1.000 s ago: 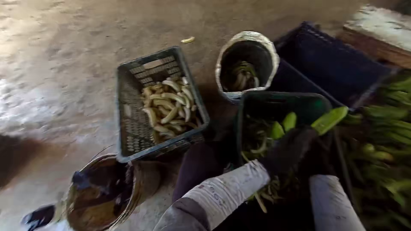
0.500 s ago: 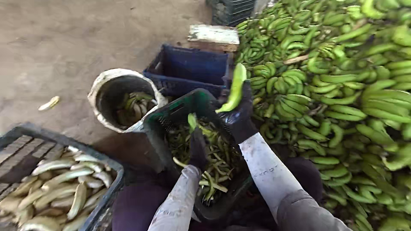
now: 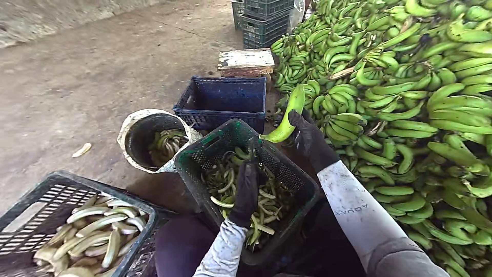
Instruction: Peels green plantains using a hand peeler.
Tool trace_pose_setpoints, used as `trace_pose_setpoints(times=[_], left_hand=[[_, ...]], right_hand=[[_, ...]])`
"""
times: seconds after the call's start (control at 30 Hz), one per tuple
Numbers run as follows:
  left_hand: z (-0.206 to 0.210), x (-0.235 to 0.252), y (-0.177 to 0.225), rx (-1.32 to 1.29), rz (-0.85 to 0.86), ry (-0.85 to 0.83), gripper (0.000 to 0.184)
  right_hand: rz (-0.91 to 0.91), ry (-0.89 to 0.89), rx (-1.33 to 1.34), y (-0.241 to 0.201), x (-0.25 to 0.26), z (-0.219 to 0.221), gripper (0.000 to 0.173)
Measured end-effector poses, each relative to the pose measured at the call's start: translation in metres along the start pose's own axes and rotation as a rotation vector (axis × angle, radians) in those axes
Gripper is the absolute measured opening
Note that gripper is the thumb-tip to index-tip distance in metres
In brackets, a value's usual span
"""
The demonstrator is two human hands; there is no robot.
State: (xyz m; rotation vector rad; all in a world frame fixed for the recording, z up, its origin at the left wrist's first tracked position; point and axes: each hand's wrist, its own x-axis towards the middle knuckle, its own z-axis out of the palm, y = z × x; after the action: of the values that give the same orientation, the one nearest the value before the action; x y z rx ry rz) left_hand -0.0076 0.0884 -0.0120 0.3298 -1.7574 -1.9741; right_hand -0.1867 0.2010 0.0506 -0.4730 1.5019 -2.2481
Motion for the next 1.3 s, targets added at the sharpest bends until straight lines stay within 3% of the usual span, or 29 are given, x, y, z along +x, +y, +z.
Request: trace_pose_setpoints(times=[0.13, 0.2, 0.27, 0.33, 0.4, 0.43, 0.5, 0.63, 0.7, 0.77, 0.93, 1.03, 1.1, 1.17, 1.3], left_hand=[[0.027, -0.002, 0.039, -0.240, 0.207, -0.061, 0.058], [0.036, 0.000, 0.057, -0.294, 0.222, -0.046, 0.056], [0.037, 0.000, 0.043, -0.244, -0.005, -0.056, 0.046], [0.029, -0.003, 0.014, -0.184, -0.381, -0.066, 0.042], [0.024, -0.005, 0.002, -0.133, -0.544, -0.040, 0.042], [0.023, -0.006, 0.004, -0.090, -0.519, -0.031, 0.042], [0.015, -0.004, 0.015, 0.087, -0.297, -0.101, 0.043], [-0.002, 0.018, 0.047, 0.747, 0.241, -0.206, 0.050], [-0.002, 0.022, 0.055, 0.976, 0.350, -0.223, 0.048], [0.001, 0.027, 0.055, 1.079, 0.341, -0.217, 0.046], [-0.014, 0.054, 0.038, 1.081, 0.199, -0.065, 0.043], [-0.047, 0.074, 0.043, 0.952, 0.093, 0.099, 0.044], [-0.063, 0.074, 0.053, 0.892, 0.074, 0.160, 0.043], [-0.063, 0.061, 0.061, 0.827, 0.103, 0.110, 0.042], [-0.030, 0.036, 0.048, 0.732, 0.276, -0.165, 0.037]], right_hand=[[-0.126, -0.055, 0.065, 0.003, -0.013, 0.007, 0.057], [-0.160, -0.097, 0.104, 0.002, -0.012, 0.007, 0.060], [-0.138, -0.101, 0.212, -0.006, -0.013, 0.013, 0.051], [-0.092, -0.181, 0.320, -0.019, -0.018, 0.021, 0.041], [-0.029, -0.229, 0.315, -0.031, -0.015, 0.021, 0.040], [0.002, -0.220, 0.287, -0.031, -0.013, 0.017, 0.040], [0.087, -0.144, 0.240, -0.024, -0.008, 0.008, 0.046], [0.197, -0.025, 0.133, -0.003, -0.002, -0.004, 0.046], [0.261, 0.015, 0.129, 0.004, -0.003, -0.003, 0.044], [0.343, 0.028, 0.169, 0.007, -0.001, 0.003, 0.045], [0.269, -0.092, 0.106, 0.020, -0.025, 0.025, 0.036], [0.469, -0.188, 0.066, 0.025, -0.039, 0.033, 0.054], [0.499, -0.235, 0.107, 0.025, -0.039, 0.028, 0.056], [0.451, -0.199, 0.149, 0.024, -0.031, 0.018, 0.049], [0.273, 0.000, 0.120, 0.014, -0.016, 0.005, 0.033]])
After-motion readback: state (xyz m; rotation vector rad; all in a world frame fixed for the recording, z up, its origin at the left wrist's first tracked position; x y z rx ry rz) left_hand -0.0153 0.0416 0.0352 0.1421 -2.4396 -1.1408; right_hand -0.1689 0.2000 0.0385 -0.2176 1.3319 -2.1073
